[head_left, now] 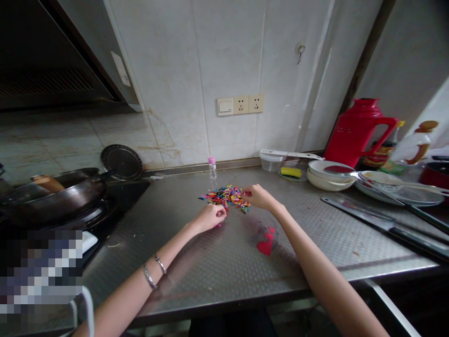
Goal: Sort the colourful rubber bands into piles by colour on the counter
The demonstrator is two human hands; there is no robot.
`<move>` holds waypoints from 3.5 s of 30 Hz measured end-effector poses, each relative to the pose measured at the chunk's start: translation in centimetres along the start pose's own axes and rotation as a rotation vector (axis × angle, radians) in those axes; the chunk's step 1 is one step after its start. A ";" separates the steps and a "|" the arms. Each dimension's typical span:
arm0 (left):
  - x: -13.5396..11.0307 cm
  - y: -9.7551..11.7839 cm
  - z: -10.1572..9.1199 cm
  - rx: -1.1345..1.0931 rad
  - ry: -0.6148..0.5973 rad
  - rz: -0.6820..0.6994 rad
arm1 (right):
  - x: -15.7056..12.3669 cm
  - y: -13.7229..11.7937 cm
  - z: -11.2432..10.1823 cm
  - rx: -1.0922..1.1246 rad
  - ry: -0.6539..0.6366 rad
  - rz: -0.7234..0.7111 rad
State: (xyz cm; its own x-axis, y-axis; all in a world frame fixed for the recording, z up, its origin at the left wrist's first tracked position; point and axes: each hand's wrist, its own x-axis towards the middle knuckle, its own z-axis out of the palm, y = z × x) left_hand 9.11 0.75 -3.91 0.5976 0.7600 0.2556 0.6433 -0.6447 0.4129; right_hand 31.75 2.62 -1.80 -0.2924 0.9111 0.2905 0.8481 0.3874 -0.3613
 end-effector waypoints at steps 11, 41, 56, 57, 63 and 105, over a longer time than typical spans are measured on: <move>0.3 0.9 1.3 -0.094 -0.012 -0.029 | -0.4 -1.4 1.2 -0.055 -0.074 -0.039; 0.9 -6.6 -4.2 -0.527 0.300 -0.279 | -0.4 -1.9 3.1 -0.039 -0.086 -0.089; 0.9 -4.9 -1.9 -0.342 0.031 -0.226 | 0.0 -1.7 3.0 0.231 -0.397 -0.287; 0.9 -4.7 -1.6 -0.322 0.017 -0.218 | 0.0 -1.7 3.1 0.217 -0.410 -0.277; 0.7 -3.8 0.2 -0.215 -0.073 -0.173 | -0.2 -1.8 2.3 0.217 -0.367 -0.243; 0.2 0.4 0.9 -0.077 -0.063 -0.037 | 0.0 -0.7 2.2 0.020 -0.187 -0.078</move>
State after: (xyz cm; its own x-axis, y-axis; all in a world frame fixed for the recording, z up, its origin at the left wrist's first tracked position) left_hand 9.91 0.58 -4.52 0.6049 0.7746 0.1843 0.6279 -0.6064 0.4879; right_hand 30.16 2.61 -3.52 -0.4353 0.8878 0.1492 0.8112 0.4587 -0.3626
